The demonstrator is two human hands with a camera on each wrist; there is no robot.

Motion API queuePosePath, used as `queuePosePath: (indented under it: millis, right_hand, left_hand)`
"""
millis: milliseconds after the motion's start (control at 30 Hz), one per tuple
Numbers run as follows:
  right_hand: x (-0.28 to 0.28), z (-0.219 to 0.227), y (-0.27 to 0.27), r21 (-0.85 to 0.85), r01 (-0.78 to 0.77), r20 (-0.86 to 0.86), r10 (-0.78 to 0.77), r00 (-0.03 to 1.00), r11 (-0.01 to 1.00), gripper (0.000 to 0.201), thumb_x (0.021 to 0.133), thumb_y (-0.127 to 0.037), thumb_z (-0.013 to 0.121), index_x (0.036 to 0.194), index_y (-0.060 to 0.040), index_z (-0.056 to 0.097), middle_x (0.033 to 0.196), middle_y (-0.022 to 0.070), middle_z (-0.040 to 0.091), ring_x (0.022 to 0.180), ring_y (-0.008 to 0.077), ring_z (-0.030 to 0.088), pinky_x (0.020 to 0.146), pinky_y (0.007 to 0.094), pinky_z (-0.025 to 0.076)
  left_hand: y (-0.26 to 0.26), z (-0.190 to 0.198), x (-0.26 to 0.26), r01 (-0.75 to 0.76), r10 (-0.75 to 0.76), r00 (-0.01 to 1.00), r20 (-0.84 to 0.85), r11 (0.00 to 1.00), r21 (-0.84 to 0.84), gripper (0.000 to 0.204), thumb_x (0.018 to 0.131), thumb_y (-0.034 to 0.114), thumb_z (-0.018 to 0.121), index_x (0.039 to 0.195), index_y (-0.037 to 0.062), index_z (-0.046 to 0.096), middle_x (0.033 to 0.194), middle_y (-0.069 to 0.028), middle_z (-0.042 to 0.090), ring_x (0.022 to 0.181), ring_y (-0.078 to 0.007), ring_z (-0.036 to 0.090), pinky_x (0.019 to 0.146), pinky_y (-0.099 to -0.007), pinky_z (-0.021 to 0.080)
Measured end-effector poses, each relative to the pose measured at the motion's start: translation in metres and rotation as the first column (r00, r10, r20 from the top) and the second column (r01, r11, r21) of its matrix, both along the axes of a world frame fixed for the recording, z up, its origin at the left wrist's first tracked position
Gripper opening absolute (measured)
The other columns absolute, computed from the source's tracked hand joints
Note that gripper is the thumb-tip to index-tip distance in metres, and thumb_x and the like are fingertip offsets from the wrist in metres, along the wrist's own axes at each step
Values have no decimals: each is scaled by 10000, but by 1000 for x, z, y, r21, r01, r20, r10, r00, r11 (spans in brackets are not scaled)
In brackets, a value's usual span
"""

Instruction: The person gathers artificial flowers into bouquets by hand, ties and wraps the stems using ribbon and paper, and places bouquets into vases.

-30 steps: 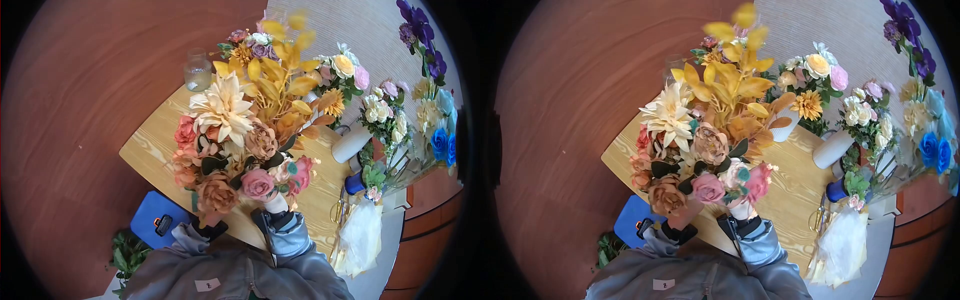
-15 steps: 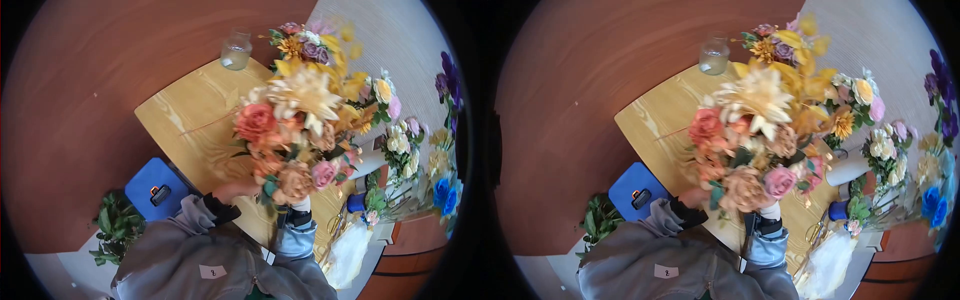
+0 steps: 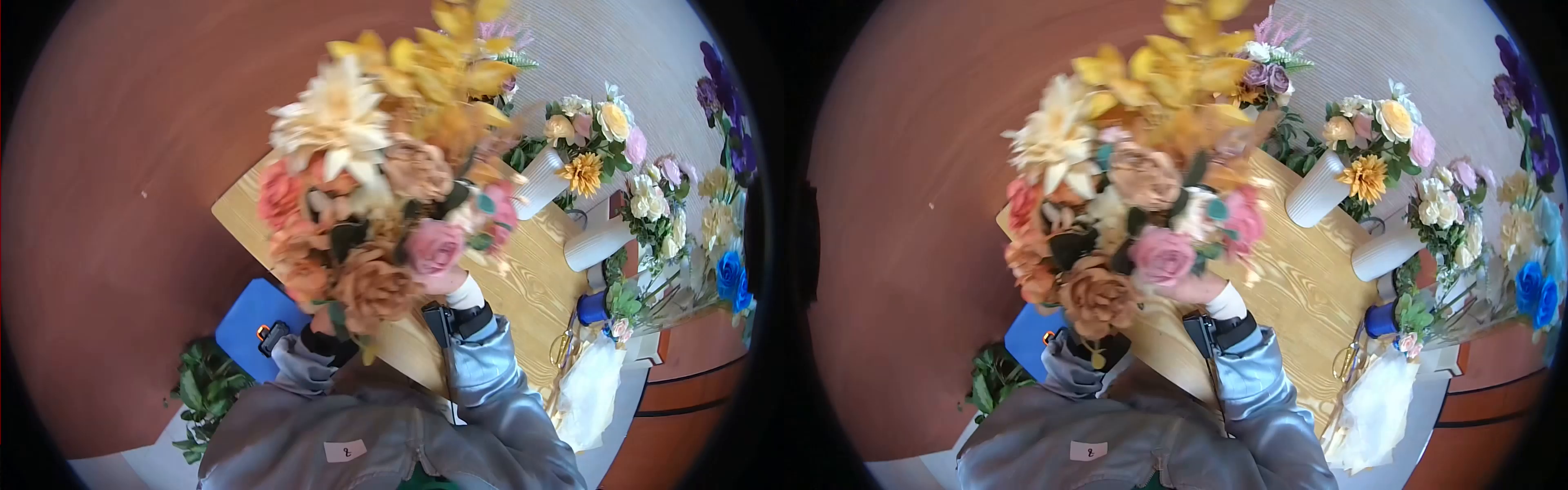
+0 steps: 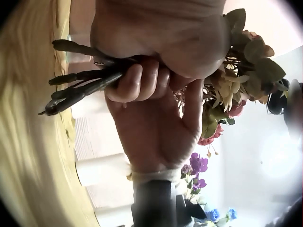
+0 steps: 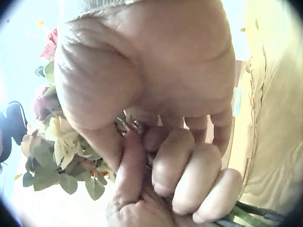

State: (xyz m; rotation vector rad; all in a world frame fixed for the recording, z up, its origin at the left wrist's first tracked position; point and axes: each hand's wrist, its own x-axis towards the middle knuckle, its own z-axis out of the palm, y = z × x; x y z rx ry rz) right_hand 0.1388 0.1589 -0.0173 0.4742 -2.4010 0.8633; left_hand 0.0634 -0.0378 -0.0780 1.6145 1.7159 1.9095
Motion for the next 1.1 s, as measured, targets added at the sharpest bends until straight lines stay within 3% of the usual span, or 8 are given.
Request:
queuePosePath:
  millis: [67, 167, 300, 367, 533, 700, 833, 1100]
  right_hand:
    - [-20, 38, -22, -248, -183, 222, 240, 945, 951, 531, 657, -139, 682, 1102, -3, 428, 1004, 94, 523, 883, 217, 525, 835, 301, 404]
    - [-51, 27, -30, -584, -19, 431, 330, 840, 811, 501, 691, -147, 631, 1126, -12, 422, 1032, 130, 527, 908, 259, 520, 836, 337, 398]
    - [-110, -44, -27, -172, 3, 399, 67, 914, 985, 403, 768, -228, 520, 1126, -62, 435, 1004, 197, 544, 898, 335, 529, 784, 362, 420]
    - [-127, -45, -34, -18, -7, 531, 15, 847, 1000, 391, 760, -244, 548, 1116, -97, 481, 1115, 104, 496, 1058, 271, 436, 967, 369, 270]
    - [-119, -17, -58, 347, 117, 465, -279, 840, 930, 290, 753, -331, 466, 941, -123, 539, 983, 97, 553, 948, 287, 490, 820, 442, 366]
    - [-100, -28, -59, 288, 299, 563, -413, 716, 910, 320, 774, -335, 445, 825, -54, 589, 810, 177, 596, 732, 350, 574, 660, 426, 464]
    - [-68, -30, -46, 233, 391, 563, -452, 692, 890, 236, 730, -266, 500, 694, -49, 587, 715, 175, 586, 683, 344, 566, 635, 424, 454]
    - [-9, -34, -23, -153, 561, 631, -357, 689, 814, 227, 693, -143, 596, 886, -65, 507, 660, 94, 558, 584, 233, 572, 522, 327, 457]
  left_hand:
    - [-6, 7, -13, -17, 17, 998, -65, 1000, 4, 460, 736, 170, 578, 1155, 75, 414, 944, -43, 547, 847, -158, 525, 725, -334, 429]
    - [-30, 16, -34, -411, 366, 897, -248, 896, -165, 471, 708, 222, 601, 1128, 88, 436, 951, -47, 543, 904, -181, 510, 771, -329, 418]
    - [-41, -14, -52, -767, 710, 594, -379, 642, 0, 435, 757, 278, 567, 1125, 84, 441, 1049, -86, 501, 1003, -209, 470, 860, -329, 392]
    - [-53, -36, -60, -651, 538, 753, 379, 693, 310, 395, 846, 278, 432, 1067, -50, 430, 1013, -140, 492, 897, -262, 515, 805, -355, 438]
    - [-77, -129, -93, -716, 733, 673, -102, 680, 158, 483, 810, 290, 498, 1140, -39, 373, 1079, -161, 480, 977, -238, 497, 851, -332, 405]
    - [-74, -119, -87, -416, 331, 875, 355, 888, 198, 444, 834, 289, 469, 1170, 13, 379, 1053, -124, 484, 947, -219, 487, 817, -308, 409]
    - [-73, -71, -64, -158, -95, 767, 635, 931, 330, 418, 853, 288, 446, 1195, 55, 384, 1032, -94, 487, 924, -204, 479, 790, -288, 413]
    - [-53, -69, -47, -165, -84, 718, 691, 944, 287, 313, 861, 270, 434, 1097, 64, 434, 915, -53, 478, 813, -171, 465, 687, -267, 405]
